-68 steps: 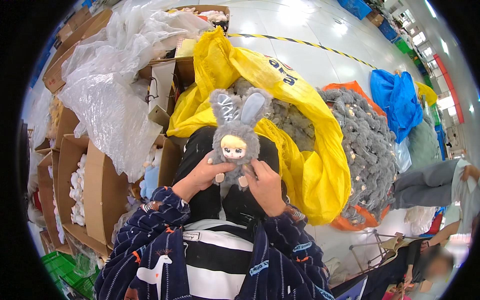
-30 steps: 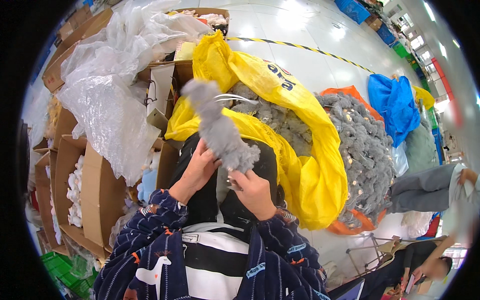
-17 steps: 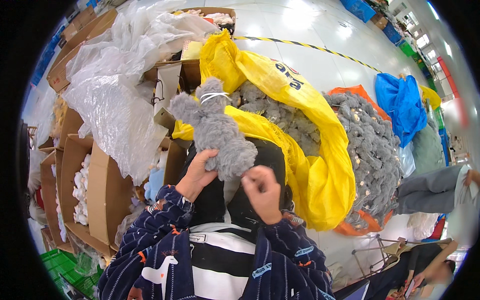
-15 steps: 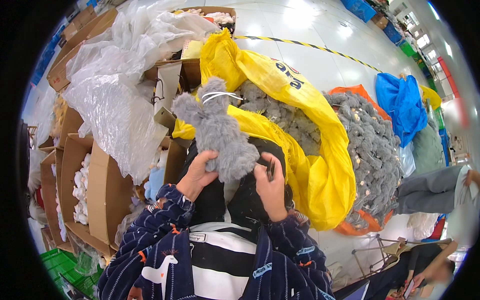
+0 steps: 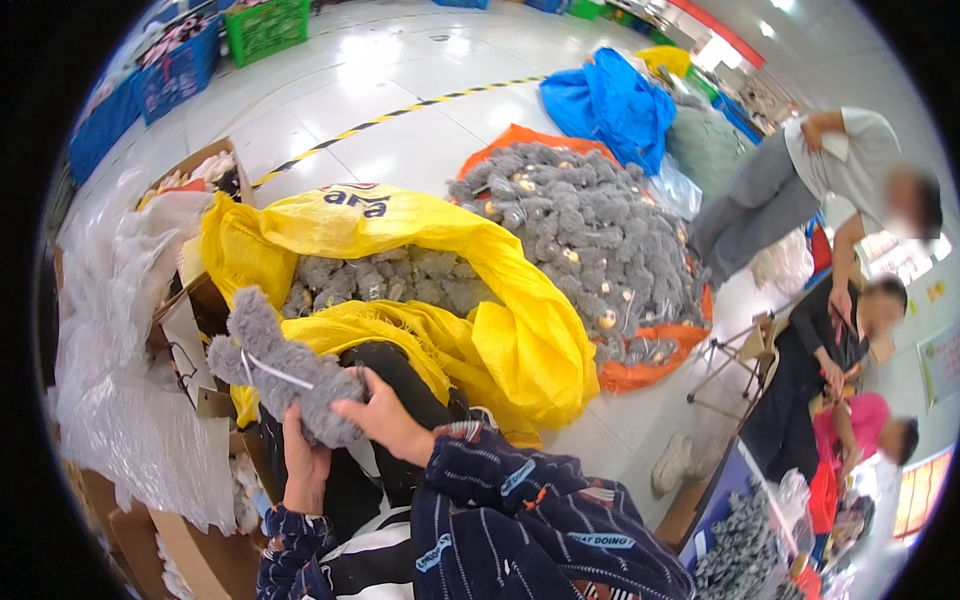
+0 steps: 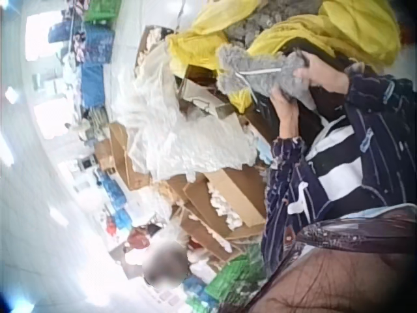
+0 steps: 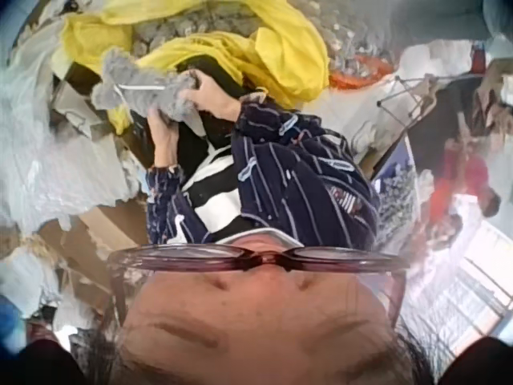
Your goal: The person sits on the floor and repeatedly picks up small gray stuffed animals from a yellow sack. Using scissors, they trim loose threads and stray fibers from the toys' faces and bodies, then place the items back into the sack.
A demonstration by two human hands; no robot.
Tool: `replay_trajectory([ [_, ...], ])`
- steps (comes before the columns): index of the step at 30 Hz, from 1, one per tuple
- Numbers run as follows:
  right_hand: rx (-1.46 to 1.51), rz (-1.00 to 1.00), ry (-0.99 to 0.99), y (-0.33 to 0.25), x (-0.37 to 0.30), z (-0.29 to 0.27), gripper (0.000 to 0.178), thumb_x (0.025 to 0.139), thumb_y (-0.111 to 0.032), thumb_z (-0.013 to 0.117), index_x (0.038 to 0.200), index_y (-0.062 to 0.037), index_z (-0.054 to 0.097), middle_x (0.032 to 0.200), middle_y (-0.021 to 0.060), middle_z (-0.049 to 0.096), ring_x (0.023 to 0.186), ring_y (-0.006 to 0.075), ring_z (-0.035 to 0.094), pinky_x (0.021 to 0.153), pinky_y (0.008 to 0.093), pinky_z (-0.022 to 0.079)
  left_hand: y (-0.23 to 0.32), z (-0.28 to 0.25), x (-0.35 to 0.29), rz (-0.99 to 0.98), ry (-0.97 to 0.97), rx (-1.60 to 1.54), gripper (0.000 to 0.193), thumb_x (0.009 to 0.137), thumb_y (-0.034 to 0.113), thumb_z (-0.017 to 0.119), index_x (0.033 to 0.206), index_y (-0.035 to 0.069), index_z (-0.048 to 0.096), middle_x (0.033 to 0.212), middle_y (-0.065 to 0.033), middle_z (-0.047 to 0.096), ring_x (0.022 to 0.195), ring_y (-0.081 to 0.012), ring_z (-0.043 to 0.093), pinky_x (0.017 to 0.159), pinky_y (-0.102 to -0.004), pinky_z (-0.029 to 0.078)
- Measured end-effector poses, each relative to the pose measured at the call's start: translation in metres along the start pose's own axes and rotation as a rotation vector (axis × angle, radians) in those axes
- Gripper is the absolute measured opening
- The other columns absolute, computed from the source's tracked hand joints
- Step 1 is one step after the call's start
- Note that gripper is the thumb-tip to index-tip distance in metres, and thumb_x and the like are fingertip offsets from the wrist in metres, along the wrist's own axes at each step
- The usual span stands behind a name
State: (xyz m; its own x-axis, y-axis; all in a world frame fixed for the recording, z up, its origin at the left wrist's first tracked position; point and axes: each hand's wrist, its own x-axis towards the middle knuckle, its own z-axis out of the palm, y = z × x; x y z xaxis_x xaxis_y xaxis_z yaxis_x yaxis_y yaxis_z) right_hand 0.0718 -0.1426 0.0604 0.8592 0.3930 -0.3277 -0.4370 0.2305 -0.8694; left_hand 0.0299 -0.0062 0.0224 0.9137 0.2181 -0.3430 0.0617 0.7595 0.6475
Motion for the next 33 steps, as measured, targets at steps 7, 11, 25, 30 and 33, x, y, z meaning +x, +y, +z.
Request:
replay_trajectory([
  [7, 0.573, -0.089, 0.512, -0.08, -0.002, -0.066, 0.017, 0.083, -0.025, 0.058, 0.093, -0.012, 0.055, 0.076, -0.0029, 0.059, 0.065, 0.0098, 0.058, 0.049, 0.021, 0.043, 0.034, 0.021, -0.001, 0.009, -0.231, 0.385, 0.059, 0.087, 0.017, 0.049, 0.137, 0.004, 0.019, 0.108, -0.0124, 0.057, 0.09, -0.0174, 0.058, 0.078, -0.0276, 0.044],
  [11, 0.802, -0.714, 0.396, -0.136, 0.006, -0.184, 0.019, 0.088, -0.03, 0.05, 0.085, -0.0119, 0.053, 0.07, -0.0012, 0.054, 0.041, 0.0016, 0.027, 0.036, 0.0168, 0.022, 0.052, 0.012, 0.017, 0.134, -0.15, 0.405, 0.049, 0.089, 0.01, 0.047, 0.132, 0.003, 0.027, 0.099, -0.012, 0.059, 0.083, -0.0154, 0.058, 0.076, -0.0255, 0.045],
  [25, -1.012, -0.266, 0.284, 0.043, 0.255, -0.192, 0.03, 0.078, -0.026, 0.057, 0.089, 0.0005, 0.063, 0.08, 0.0175, 0.064, 0.078, 0.0296, 0.062, 0.069, 0.0331, 0.048, 0.033, 0.015, 0.054, 0.002, -0.32, 0.587, 0.02, 0.088, 0.005, 0.049, 0.108, 0.0, 0.051, 0.083, -0.0043, 0.059, 0.079, -0.0097, 0.056, 0.074, -0.0227, 0.044],
  [30, -0.963, -0.262, 0.345, 0.098, 0.316, -0.175, 0.039, 0.073, -0.024, 0.063, 0.101, 0.0034, 0.059, 0.092, 0.023, 0.061, 0.088, 0.0318, 0.06, 0.076, 0.0364, 0.046, 0.039, 0.019, 0.059, -0.168, -0.301, 0.529, 0.019, 0.088, 0.005, 0.048, 0.107, 0.001, 0.051, 0.086, -0.0068, 0.06, 0.08, -0.0096, 0.056, 0.072, -0.021, 0.043],
  [33, -1.119, -0.151, 0.266, 0.095, 0.322, -0.158, 0.04, 0.072, -0.022, 0.064, 0.101, 0.0047, 0.058, 0.093, 0.0241, 0.06, 0.089, 0.0345, 0.059, 0.077, 0.0388, 0.045, 0.042, 0.018, 0.06, -0.19, -0.325, 0.555, 0.02, 0.087, 0.003, 0.049, 0.107, 0.001, 0.051, 0.089, -0.0064, 0.06, 0.084, -0.0108, 0.057, 0.075, -0.0224, 0.044],
])
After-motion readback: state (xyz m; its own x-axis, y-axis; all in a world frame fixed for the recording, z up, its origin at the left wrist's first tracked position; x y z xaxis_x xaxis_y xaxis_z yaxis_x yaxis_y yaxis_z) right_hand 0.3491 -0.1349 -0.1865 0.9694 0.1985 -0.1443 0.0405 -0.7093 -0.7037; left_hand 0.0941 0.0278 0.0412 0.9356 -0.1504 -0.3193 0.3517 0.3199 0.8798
